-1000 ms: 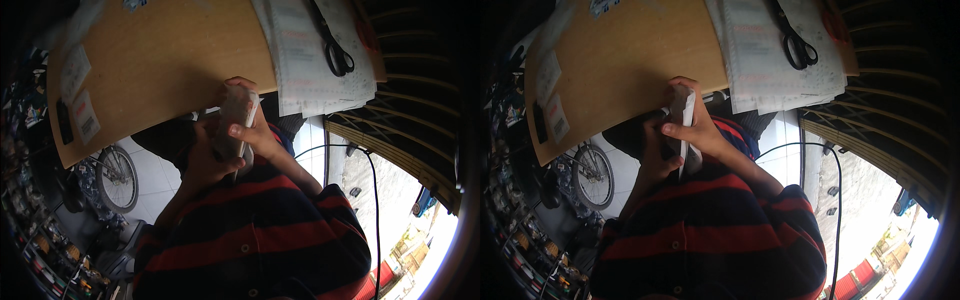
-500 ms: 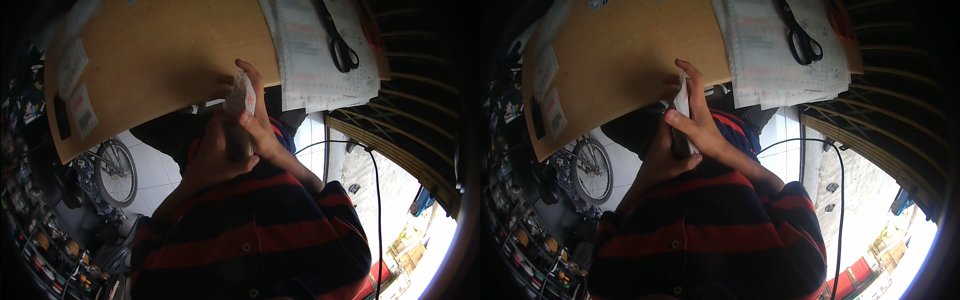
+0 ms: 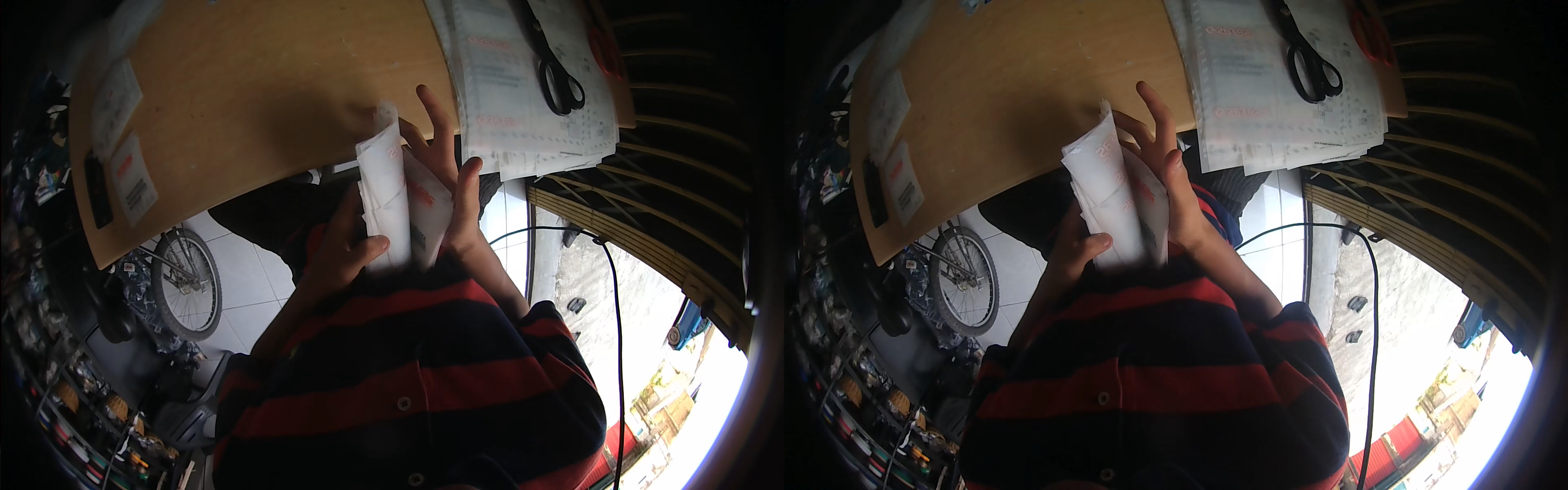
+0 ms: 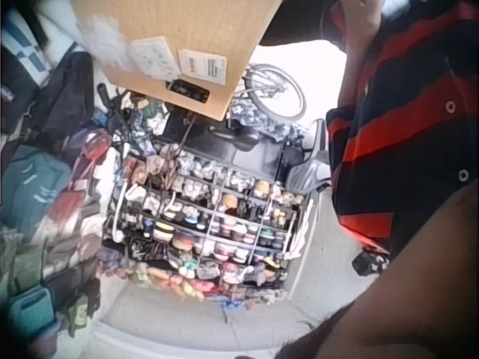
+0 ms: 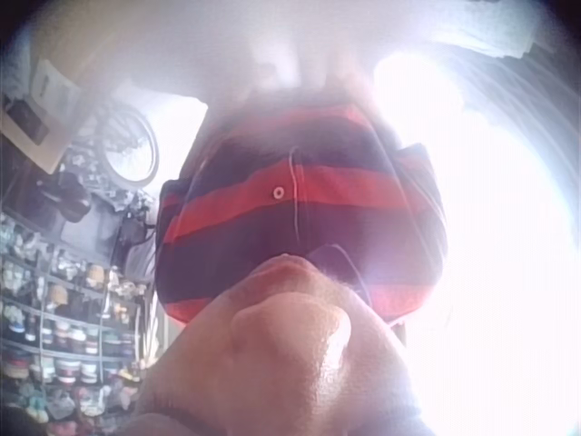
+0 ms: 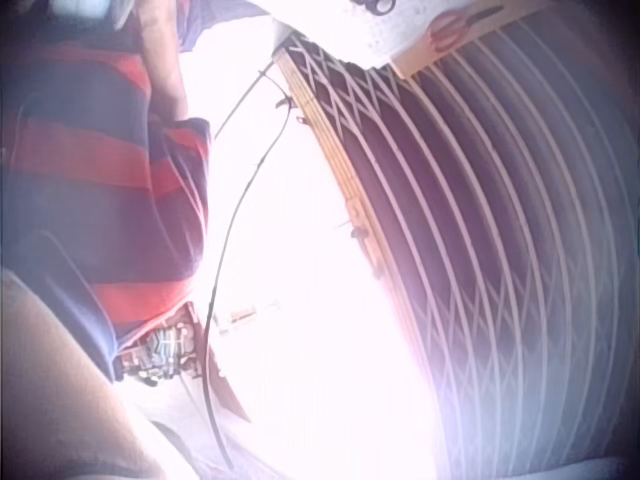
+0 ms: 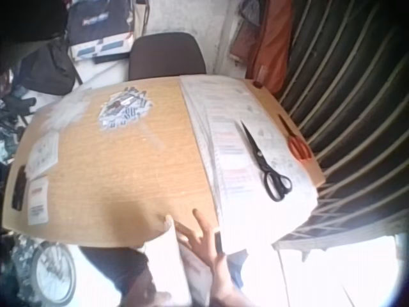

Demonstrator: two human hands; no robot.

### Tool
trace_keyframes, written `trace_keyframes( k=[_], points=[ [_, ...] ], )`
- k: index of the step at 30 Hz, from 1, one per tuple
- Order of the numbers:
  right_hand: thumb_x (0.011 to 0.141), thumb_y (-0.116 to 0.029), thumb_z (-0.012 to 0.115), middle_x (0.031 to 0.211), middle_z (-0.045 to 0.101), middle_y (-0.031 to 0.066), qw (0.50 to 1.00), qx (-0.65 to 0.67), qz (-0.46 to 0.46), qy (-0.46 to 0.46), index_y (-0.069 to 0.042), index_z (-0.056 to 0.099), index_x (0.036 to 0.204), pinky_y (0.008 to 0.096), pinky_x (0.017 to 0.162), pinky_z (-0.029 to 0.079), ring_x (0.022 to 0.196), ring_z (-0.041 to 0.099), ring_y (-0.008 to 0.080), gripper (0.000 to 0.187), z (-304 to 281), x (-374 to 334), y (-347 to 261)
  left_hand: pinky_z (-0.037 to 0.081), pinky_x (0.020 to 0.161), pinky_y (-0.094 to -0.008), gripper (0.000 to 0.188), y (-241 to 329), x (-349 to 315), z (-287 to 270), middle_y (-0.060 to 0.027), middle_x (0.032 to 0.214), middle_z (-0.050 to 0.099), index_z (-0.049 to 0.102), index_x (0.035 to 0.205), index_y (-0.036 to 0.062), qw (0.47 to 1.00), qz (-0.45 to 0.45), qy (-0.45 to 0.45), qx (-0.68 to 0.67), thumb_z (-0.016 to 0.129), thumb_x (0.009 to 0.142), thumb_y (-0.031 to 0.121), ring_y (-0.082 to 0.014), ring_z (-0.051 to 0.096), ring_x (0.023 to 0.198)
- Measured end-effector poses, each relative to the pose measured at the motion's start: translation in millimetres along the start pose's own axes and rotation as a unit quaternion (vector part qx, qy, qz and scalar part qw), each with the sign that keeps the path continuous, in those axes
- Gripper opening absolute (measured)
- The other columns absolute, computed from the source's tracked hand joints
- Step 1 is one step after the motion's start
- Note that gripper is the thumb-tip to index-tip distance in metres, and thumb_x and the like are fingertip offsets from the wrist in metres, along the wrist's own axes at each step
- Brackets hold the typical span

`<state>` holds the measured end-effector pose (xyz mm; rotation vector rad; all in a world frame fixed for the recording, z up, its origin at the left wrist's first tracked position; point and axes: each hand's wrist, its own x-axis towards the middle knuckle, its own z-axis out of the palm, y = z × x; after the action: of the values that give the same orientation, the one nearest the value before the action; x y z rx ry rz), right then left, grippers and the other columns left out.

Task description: The person sorts and stacks small white paper packets on a wooden table, aligning them into neat piles. They then pick up and handle small blue and white rectangular items, arranging them on the table.

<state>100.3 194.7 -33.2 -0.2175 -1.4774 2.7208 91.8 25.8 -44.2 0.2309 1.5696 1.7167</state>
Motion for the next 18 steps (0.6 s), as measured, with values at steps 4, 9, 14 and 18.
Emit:
trace_keyframes(
  k=[4, 9, 14, 18],
  points=[
    [0.075, -0.066, 0.062, 0.146, 0.025, 0.0214, 0.992, 0.122, -0.016, -0.042, -0.015, -0.001, 0.151, 0.0448, 0.108, 0.028, 0.132, 0.033, 0.0339, 0.111, -6, -17, 11, 0.04, 0.095, -0.0359, 0.06, 1, -1, -1, -0.0121, 0.118, 0.051, 0.039, 0.13, 0.0014, 0.999, 0.007, -0.016, -0.051, 0.063, 0.077, 0.013, -0.0215, 0.05, 0.111],
    [0.07, -0.038, 0.077, 0.139, 0.036, 0.0182, 0.991, 0.064, 0.062, -0.097, -0.006, 0.013, 0.148, 0.0405, 0.106, 0.033, 0.126, 0.041, 0.0281, 0.106, -26, -39, 32, 0.042, 0.093, -0.0356, 0.061, -1, 10, 1, -0.0104, 0.115, 0.052, 0.041, 0.127, 0.0036, 0.997, 0.057, -0.04, -0.039, 0.07, 0.073, 0.009, -0.0205, 0.052, 0.109],
    [0.072, -0.03, 0.074, 0.128, 0.047, 0.0159, 0.979, 0.123, 0.161, -0.001, -0.001, 0.028, 0.142, 0.0386, 0.099, 0.04, 0.12, 0.047, 0.0263, 0.089, -26, -41, 26, 0.043, 0.093, -0.04, 0.054, 6, 12, 3, -0.0163, 0.115, 0.051, 0.05, 0.117, 0.0046, 0.975, 0.159, 0.008, 0.152, 0.075, 0.07, 0.013, -0.0306, 0.052, 0.111],
    [0.073, -0.03, 0.074, 0.126, 0.047, 0.016, 0.979, 0.16, 0.124, -0.008, 0.0, 0.028, 0.14, 0.0373, 0.095, 0.044, 0.116, 0.05, 0.025, 0.086, -23, -37, 28, 0.041, 0.097, -0.0458, 0.052, 15, 10, 7, -0.0207, 0.123, 0.045, 0.054, 0.112, 0.0049, 0.934, 0.213, 0.04, 0.284, 0.076, 0.067, 0.016, -0.0392, 0.048, 0.114]
  ],
)
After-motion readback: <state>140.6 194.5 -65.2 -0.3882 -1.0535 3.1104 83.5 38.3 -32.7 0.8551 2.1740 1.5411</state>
